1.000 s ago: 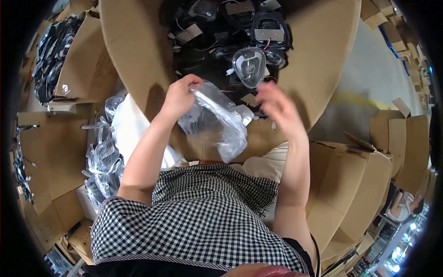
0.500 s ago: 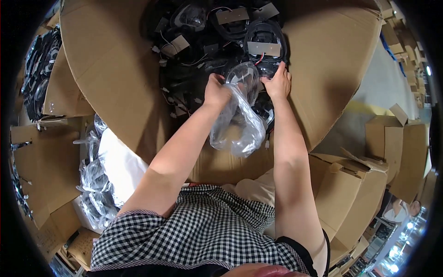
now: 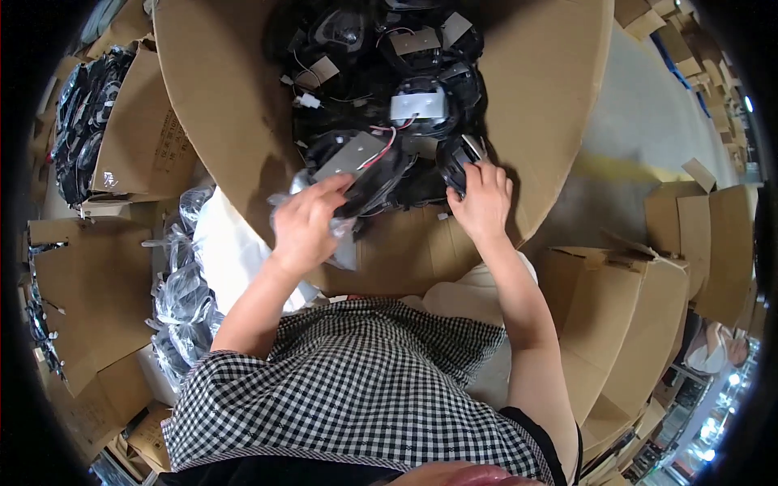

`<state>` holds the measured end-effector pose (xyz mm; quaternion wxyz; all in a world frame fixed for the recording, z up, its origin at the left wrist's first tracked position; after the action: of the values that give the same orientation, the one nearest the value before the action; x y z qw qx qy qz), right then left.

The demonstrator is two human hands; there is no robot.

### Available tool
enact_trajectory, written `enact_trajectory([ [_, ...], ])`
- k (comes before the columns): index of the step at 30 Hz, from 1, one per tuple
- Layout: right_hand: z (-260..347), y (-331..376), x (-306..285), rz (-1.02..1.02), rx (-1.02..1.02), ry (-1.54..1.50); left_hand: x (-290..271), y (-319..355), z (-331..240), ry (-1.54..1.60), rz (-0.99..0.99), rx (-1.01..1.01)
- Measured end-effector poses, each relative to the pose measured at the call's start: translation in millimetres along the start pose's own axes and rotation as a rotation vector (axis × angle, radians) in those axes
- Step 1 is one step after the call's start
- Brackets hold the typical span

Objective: The person bags car headlight components by hand, transferring them from cardboard boxes into plastic bags.

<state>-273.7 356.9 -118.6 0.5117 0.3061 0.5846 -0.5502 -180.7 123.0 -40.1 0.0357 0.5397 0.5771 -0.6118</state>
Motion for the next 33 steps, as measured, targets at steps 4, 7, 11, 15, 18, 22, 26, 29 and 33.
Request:
enact_trajectory([
  [4,-14,37,-44,-0.020,0.087,-0.118,-38,18,-10,-0.159,0.071,0.161],
  [7,-19,58,-99,-0.171,0.124,-0.274,-52,16,-17,-0.172,0.068,0.225],
  [11,-37,87,-128,-0.038,0.545,-1.175,-45,16,-38,-0.224,0.125,0.356],
  [15,26,91,-109,-0.112,0.755,-2.553,-22,39,-50,-0.123,0.224,0.377],
  [18,73,111,-111,-0.015,0.626,-2.468,-14,53,-66,-0.056,0.163,0.476],
  [22,87,158,-92,0.248,0.779,-2.227,-23,58,-80,-0.026,0.083,0.475],
  [26,55,173,-109,0.362,0.427,-1.534,-37,77,-77,0.043,0.159,0.570],
  [29,18,154,-131,0.106,0.272,-1.211,-56,61,-98,0.092,0.130,0.660],
  [33,51,140,-101,0.644,0.286,-2.070,-71,41,-136,0.205,0.166,0.849],
])
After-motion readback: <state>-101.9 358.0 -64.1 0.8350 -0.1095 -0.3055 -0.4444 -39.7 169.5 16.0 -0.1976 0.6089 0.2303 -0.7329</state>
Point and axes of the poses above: each hand's wrist, its own y-axis away from the middle knuckle, its own x-axis out of the palm, z = x × y, the point moved 9 cm from there along -y, towards the middle knuckle, and after that the axes turned 7 degrees about x, right-handed, at the moved point
